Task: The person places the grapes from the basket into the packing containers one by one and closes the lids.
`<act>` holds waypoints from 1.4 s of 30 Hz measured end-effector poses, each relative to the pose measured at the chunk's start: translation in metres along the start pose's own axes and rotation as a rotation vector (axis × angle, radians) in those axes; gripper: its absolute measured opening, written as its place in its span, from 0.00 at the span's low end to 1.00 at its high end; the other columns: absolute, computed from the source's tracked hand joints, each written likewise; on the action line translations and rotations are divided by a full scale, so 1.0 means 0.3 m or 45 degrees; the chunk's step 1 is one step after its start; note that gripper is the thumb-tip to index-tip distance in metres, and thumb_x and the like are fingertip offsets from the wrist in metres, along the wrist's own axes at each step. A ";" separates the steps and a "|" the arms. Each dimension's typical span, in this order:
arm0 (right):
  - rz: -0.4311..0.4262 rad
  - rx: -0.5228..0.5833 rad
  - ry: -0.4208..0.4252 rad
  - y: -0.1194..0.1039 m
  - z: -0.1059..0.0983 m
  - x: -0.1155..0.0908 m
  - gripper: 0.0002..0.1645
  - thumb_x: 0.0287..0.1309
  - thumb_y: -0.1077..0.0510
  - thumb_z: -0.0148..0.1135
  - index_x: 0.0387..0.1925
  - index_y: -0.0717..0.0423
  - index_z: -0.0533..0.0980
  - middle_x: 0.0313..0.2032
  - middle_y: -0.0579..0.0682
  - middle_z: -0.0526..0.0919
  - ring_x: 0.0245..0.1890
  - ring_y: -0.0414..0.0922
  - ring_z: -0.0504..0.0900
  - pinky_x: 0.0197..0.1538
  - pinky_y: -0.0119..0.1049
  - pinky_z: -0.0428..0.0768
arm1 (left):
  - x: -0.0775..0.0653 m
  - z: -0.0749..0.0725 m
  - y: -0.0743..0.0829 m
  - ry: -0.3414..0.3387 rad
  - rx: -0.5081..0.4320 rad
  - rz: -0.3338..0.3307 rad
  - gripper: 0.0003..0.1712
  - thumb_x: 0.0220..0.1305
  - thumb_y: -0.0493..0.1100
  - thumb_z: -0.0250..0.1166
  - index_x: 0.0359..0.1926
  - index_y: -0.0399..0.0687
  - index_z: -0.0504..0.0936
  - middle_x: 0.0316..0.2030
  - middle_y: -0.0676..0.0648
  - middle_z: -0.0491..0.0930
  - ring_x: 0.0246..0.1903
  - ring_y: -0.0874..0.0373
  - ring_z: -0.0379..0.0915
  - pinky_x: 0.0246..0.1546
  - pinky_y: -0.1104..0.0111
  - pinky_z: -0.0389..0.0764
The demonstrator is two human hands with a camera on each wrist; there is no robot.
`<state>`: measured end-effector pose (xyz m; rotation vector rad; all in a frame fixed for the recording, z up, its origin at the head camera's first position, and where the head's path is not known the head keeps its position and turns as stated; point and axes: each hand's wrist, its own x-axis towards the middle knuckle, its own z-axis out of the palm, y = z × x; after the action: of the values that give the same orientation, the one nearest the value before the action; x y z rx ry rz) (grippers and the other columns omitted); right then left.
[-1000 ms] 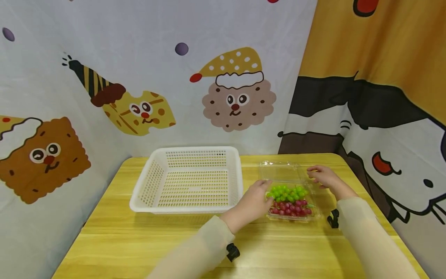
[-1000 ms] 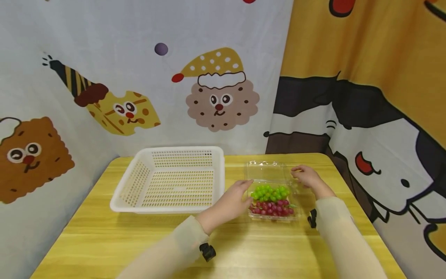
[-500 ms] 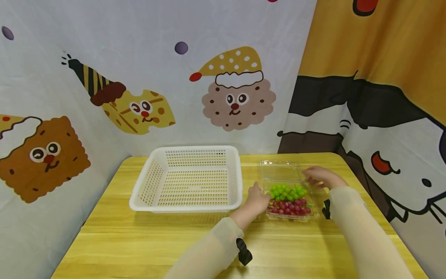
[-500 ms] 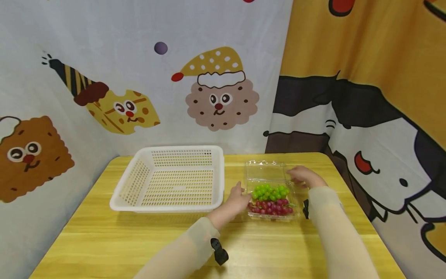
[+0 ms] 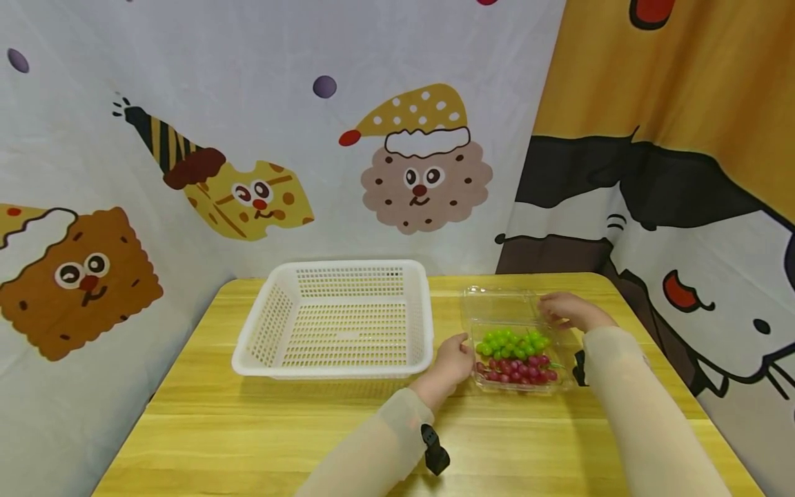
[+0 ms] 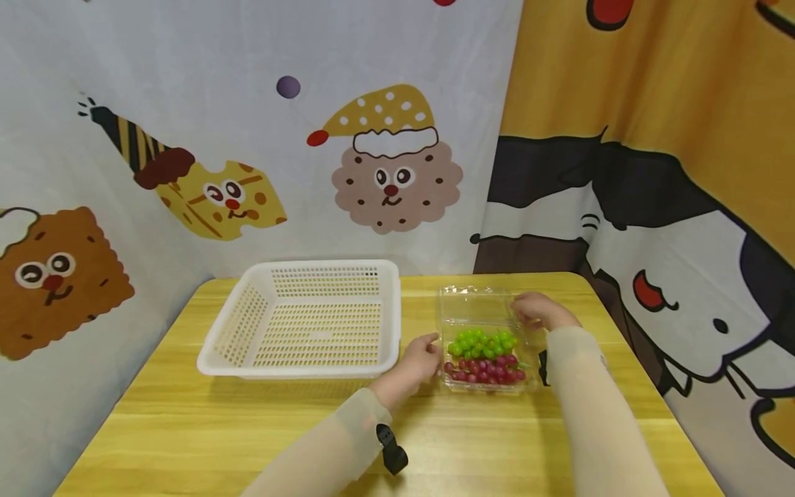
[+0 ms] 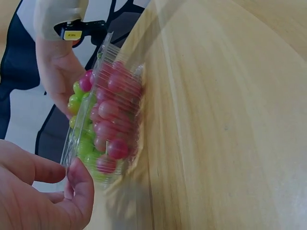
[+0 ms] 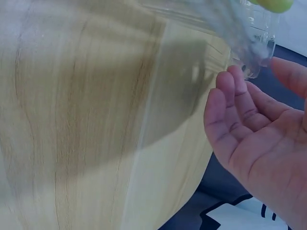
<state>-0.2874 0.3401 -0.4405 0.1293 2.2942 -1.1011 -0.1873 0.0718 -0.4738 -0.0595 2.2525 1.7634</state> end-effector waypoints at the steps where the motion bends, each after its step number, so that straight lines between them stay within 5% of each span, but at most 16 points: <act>1: -0.011 0.003 0.010 0.000 -0.003 0.002 0.38 0.70 0.54 0.42 0.71 0.72 0.43 0.32 0.50 0.73 0.35 0.47 0.71 0.45 0.44 0.71 | 0.000 0.002 -0.002 -0.005 -0.027 -0.002 0.26 0.67 0.31 0.50 0.66 0.35 0.65 0.27 0.51 0.72 0.13 0.64 0.63 0.16 0.77 0.66; 9: -0.185 0.107 0.167 0.011 -0.022 -0.008 0.37 0.74 0.49 0.38 0.73 0.63 0.41 0.57 0.67 0.63 0.43 0.51 0.72 0.53 0.52 0.72 | 0.000 0.010 0.000 -0.020 -0.183 -0.064 0.29 0.64 0.28 0.52 0.67 0.38 0.64 0.29 0.52 0.70 0.14 0.64 0.64 0.21 0.71 0.76; 17: -0.342 0.232 0.224 0.023 -0.028 -0.046 0.44 0.70 0.36 0.33 0.73 0.61 0.43 0.63 0.69 0.54 0.62 0.65 0.60 0.61 0.61 0.64 | 0.012 0.011 -0.019 -0.028 -0.252 -0.069 0.32 0.62 0.25 0.52 0.68 0.39 0.63 0.30 0.53 0.69 0.19 0.64 0.64 0.21 0.73 0.74; 21: -0.391 0.309 0.284 0.017 -0.030 -0.066 0.43 0.68 0.34 0.32 0.71 0.60 0.47 0.60 0.62 0.60 0.58 0.55 0.67 0.60 0.56 0.68 | 0.012 0.013 -0.021 -0.031 -0.262 -0.061 0.32 0.62 0.25 0.53 0.68 0.39 0.64 0.29 0.53 0.68 0.16 0.65 0.63 0.20 0.73 0.74; 27: -0.448 0.367 0.406 0.014 -0.028 -0.096 0.37 0.67 0.34 0.35 0.65 0.56 0.56 0.52 0.48 0.67 0.46 0.35 0.73 0.48 0.35 0.76 | 0.004 0.011 -0.012 -0.037 -0.262 -0.079 0.32 0.62 0.26 0.53 0.68 0.40 0.64 0.30 0.51 0.69 0.16 0.64 0.63 0.21 0.71 0.76; 34: -0.539 0.429 0.457 0.022 -0.025 -0.116 0.25 0.67 0.35 0.33 0.49 0.47 0.64 0.42 0.44 0.67 0.44 0.40 0.71 0.43 0.32 0.75 | -0.001 0.003 -0.007 -0.062 -0.282 -0.104 0.31 0.64 0.27 0.53 0.68 0.41 0.63 0.32 0.49 0.71 0.17 0.63 0.64 0.23 0.69 0.77; 42: -0.525 0.267 0.452 0.025 -0.022 -0.139 0.36 0.68 0.32 0.25 0.39 0.60 0.63 0.39 0.46 0.69 0.42 0.41 0.71 0.43 0.35 0.75 | 0.001 0.000 -0.005 -0.072 -0.276 -0.115 0.31 0.65 0.28 0.54 0.69 0.42 0.63 0.31 0.50 0.70 0.17 0.63 0.64 0.24 0.68 0.78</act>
<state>-0.2538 0.3565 -0.4196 -0.0794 2.5823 -1.6413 -0.1873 0.0713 -0.4754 -0.1510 1.9797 1.9277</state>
